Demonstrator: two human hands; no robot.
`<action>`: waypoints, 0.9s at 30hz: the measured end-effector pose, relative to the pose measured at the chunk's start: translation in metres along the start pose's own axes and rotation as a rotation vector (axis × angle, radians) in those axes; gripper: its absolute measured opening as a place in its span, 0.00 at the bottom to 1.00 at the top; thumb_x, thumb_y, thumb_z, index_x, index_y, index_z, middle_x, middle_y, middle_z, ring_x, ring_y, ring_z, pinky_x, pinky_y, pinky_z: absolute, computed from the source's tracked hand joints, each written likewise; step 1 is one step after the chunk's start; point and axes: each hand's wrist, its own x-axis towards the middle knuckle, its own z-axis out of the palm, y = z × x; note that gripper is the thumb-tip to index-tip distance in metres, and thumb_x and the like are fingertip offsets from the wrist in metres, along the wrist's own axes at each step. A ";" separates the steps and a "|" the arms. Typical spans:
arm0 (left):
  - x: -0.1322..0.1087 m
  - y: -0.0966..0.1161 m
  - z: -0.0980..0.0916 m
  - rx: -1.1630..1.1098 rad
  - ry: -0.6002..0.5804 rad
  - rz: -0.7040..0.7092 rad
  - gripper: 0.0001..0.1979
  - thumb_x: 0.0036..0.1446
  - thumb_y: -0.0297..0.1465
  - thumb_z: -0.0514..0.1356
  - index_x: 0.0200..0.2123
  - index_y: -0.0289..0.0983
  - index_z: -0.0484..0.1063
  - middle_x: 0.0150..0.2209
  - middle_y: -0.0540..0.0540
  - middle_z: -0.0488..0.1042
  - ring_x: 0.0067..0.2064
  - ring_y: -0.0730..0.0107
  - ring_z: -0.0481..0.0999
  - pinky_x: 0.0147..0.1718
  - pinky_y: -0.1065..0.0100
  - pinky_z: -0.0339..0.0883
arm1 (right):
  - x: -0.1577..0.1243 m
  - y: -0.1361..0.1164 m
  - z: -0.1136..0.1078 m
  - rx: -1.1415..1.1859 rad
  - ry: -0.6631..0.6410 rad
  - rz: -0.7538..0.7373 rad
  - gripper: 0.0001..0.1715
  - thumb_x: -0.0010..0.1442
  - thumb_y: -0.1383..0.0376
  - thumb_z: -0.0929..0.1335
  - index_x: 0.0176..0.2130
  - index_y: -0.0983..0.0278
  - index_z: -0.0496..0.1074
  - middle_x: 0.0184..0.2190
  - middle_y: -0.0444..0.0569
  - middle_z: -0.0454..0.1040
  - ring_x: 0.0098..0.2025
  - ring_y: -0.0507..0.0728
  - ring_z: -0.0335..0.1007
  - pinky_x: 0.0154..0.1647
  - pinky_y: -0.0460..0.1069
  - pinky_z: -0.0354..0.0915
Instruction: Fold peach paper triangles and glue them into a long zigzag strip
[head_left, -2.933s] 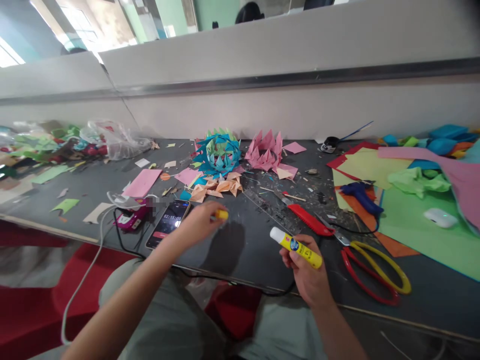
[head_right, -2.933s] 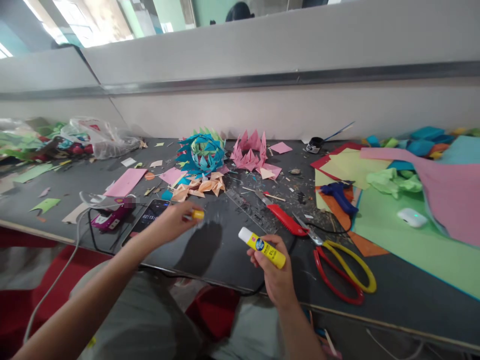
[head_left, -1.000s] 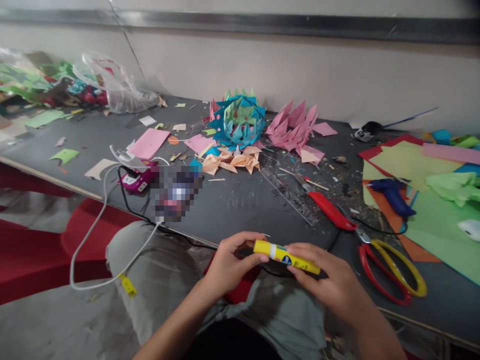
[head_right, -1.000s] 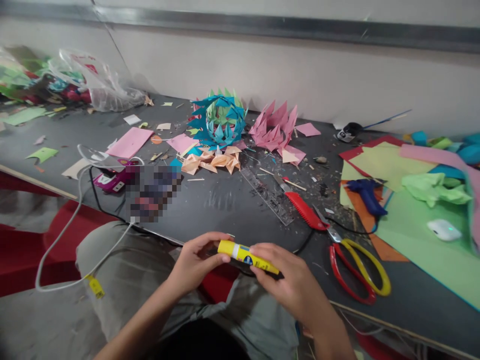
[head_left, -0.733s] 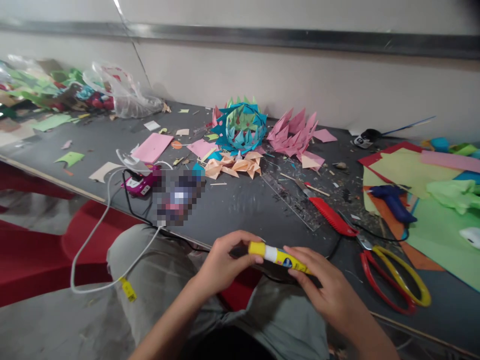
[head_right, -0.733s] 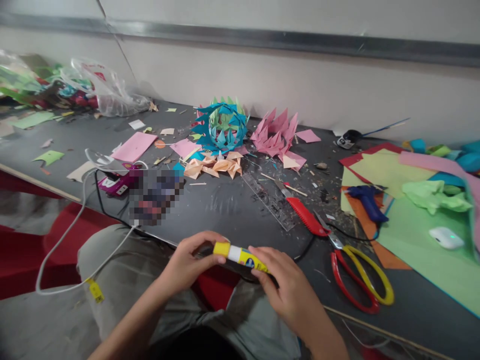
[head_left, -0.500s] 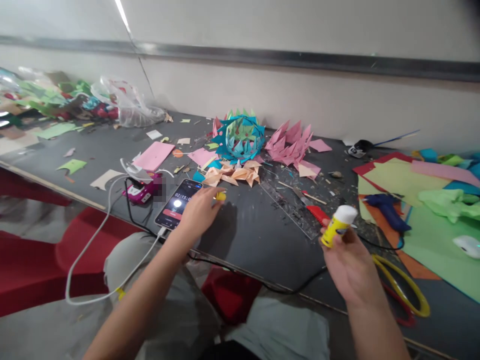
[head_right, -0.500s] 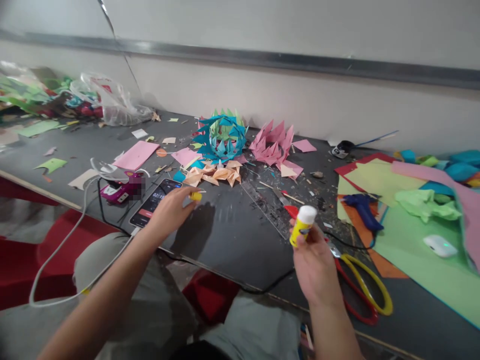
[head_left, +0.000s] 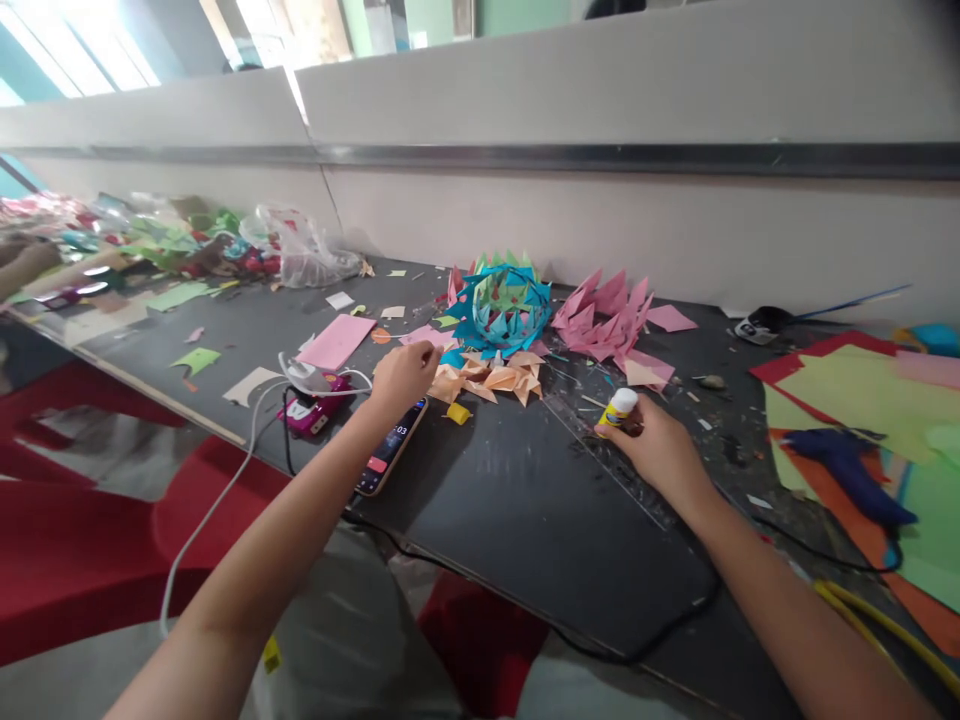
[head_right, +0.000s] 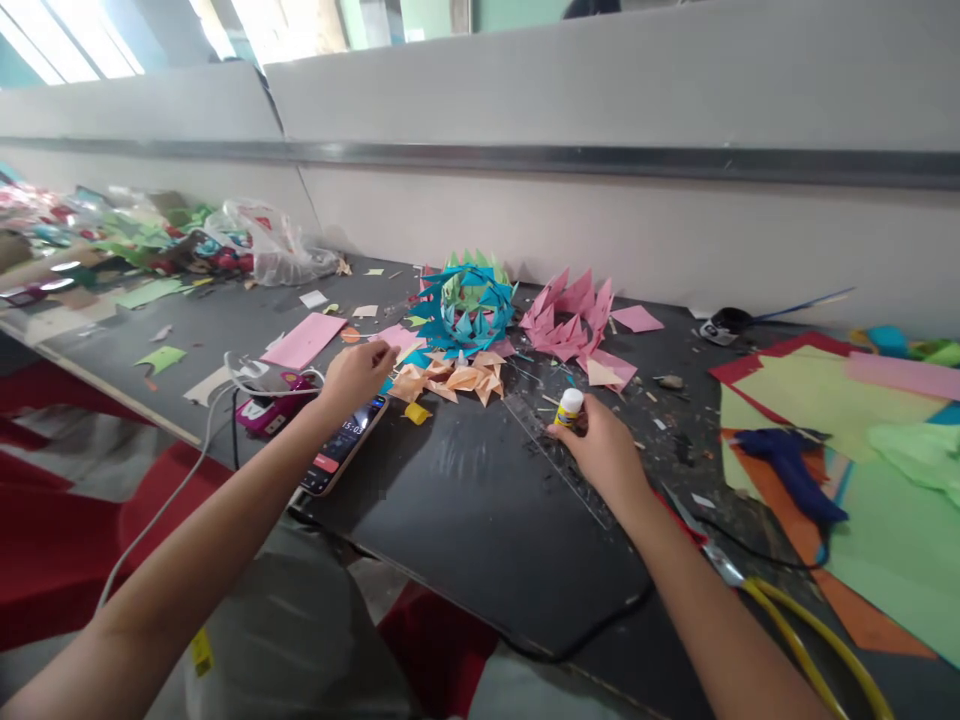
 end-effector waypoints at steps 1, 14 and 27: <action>0.002 -0.004 0.001 0.001 -0.020 0.013 0.17 0.60 0.36 0.47 0.31 0.37 0.73 0.30 0.43 0.75 0.33 0.63 0.73 0.30 0.68 0.59 | 0.002 0.001 0.002 -0.008 -0.005 0.007 0.16 0.44 0.56 0.70 0.31 0.61 0.65 0.27 0.50 0.74 0.29 0.60 0.71 0.28 0.50 0.62; -0.005 -0.001 -0.001 -0.282 -0.219 0.236 0.06 0.49 0.34 0.59 0.25 0.37 0.71 0.35 0.45 0.74 0.36 0.66 0.72 0.36 0.67 0.63 | -0.023 -0.014 -0.018 0.217 0.105 -0.128 0.19 0.56 0.54 0.63 0.43 0.62 0.67 0.36 0.52 0.70 0.40 0.60 0.67 0.42 0.54 0.62; -0.166 0.113 0.027 -1.855 -0.470 -0.494 0.16 0.39 0.35 0.69 0.23 0.32 0.68 0.21 0.50 0.71 0.23 0.78 0.68 0.25 0.76 0.62 | -0.151 -0.082 0.019 1.200 -0.016 0.481 0.17 0.47 0.56 0.72 0.32 0.63 0.66 0.21 0.39 0.63 0.21 0.47 0.57 0.21 0.43 0.59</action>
